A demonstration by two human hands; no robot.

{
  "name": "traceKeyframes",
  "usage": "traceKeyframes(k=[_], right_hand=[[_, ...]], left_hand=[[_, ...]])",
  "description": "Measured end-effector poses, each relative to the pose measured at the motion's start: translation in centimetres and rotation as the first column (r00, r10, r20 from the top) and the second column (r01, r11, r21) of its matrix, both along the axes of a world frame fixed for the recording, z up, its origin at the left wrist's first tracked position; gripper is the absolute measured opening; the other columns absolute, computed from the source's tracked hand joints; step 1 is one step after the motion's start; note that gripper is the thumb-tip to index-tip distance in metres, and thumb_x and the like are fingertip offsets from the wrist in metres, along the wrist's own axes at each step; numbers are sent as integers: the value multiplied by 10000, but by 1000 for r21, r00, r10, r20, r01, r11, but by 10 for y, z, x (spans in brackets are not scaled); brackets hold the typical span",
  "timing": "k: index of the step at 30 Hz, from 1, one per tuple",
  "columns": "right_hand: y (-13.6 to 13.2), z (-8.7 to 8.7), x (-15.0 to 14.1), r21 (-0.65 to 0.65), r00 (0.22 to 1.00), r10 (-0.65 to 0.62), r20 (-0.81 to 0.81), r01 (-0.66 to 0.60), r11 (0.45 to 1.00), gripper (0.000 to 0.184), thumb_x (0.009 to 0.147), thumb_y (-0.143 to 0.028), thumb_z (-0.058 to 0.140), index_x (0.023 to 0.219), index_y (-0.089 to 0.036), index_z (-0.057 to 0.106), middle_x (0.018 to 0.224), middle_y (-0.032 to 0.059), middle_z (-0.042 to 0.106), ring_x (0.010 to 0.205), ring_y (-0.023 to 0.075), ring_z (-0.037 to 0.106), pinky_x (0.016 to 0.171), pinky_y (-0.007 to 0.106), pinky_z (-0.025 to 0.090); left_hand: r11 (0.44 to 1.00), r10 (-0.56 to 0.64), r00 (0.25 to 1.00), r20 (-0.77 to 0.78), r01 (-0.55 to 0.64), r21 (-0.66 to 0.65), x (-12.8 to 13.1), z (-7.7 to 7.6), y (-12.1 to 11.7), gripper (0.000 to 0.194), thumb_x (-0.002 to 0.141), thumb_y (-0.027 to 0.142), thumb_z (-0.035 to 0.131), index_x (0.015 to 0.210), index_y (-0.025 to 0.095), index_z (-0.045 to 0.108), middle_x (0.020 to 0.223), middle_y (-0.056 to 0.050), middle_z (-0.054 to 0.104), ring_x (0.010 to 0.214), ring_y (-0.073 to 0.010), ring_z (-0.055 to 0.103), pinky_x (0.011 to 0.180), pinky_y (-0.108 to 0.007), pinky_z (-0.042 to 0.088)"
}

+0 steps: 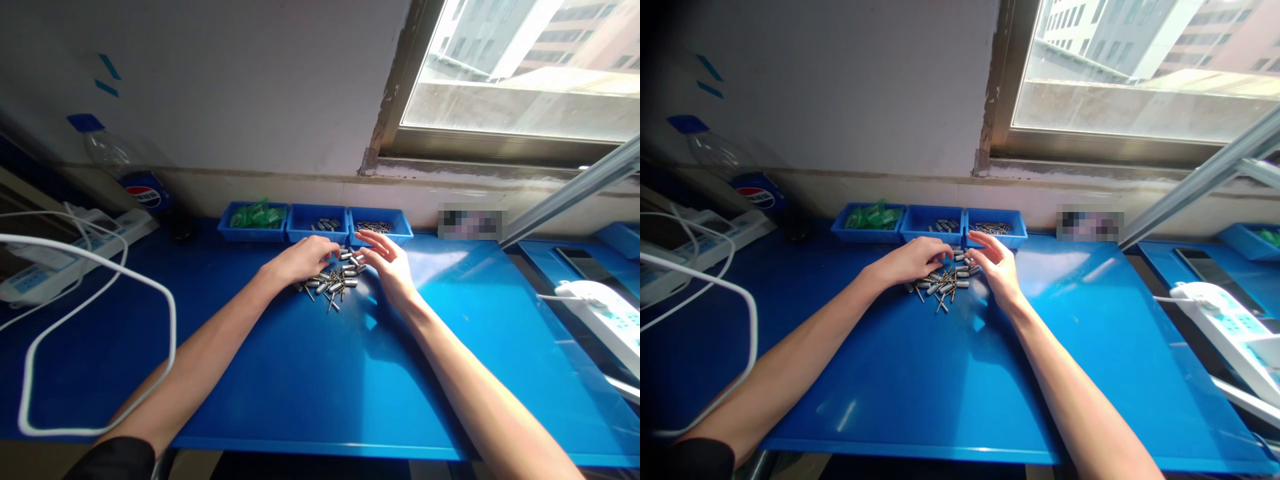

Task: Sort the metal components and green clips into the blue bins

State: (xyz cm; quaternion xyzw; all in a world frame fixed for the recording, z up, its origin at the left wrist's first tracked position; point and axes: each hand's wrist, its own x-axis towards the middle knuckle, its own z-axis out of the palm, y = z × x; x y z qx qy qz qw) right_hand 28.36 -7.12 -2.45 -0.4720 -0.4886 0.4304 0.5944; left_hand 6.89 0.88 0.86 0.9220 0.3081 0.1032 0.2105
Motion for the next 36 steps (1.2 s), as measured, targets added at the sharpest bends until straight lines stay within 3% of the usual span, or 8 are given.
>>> traceKeyframes(k=[7, 13, 17, 22, 26, 36], right_hand=[[-1, 2, -1, -8, 1000, 23, -19, -23, 1000, 401, 840, -430, 821, 1201, -271, 747, 1325, 82, 742, 900, 231, 745, 830, 422, 612], [0, 1, 0, -15, 999, 24, -29, -24, 1000, 388, 843, -421, 810, 1192, -266, 743, 1301, 82, 752, 880, 219, 739, 814, 410, 612], [0, -1, 0, -28, 999, 39, -15, -40, 999, 360, 856, -420, 789, 1183, -278, 740, 1221, 74, 778, 855, 223, 740, 804, 419, 618], [-1, -3, -1, -27, 996, 51, 73, -49, 998, 341, 873, -429, 781, 1178, -281, 743, 1058, 67, 807, 879, 243, 754, 876, 443, 617], [-2, -2, -4, -38, 992, 94, 90, -91, 995, 362, 877, -454, 786, 1178, -259, 742, 1000, 53, 815, 910, 237, 765, 906, 427, 611], [-1, -3, -5, -90, 995, 75, -63, -81, 993, 343, 799, -439, 878, 1077, -256, 797, 961, 50, 823, 854, 242, 762, 892, 432, 590]], left_hand=[[999, -11, 996, -88, 16, 48, -4, 0, 3, 408, 843, 3, 572, 1165, 186, 744, 1094, -85, 747, 906, -199, 707, 723, -239, 486], [997, -47, 993, 106, 40, 66, 2, 3, 0, 387, 862, 18, 571, 1166, 175, 751, 1046, -77, 776, 910, -198, 731, 797, -252, 529], [999, -9, 941, 338, 22, -36, 5, 7, -4, 342, 881, 65, 607, 1167, 181, 756, 976, -44, 806, 894, -178, 766, 839, -252, 567], [970, 192, 808, 557, -72, -231, 9, 7, -6, 205, 846, 244, 779, 1036, 167, 783, 932, -55, 821, 871, -206, 794, 861, -307, 634], [925, 300, 711, 636, -56, -375, 12, 6, -3, 279, 758, 333, 873, 934, 138, 779, 927, -85, 819, 862, -228, 796, 844, -332, 654], [908, 276, 758, 591, -3, -420, 11, 5, -5, 254, 745, 256, 849, 940, 116, 767, 936, -98, 812, 875, -211, 789, 872, -335, 649]])
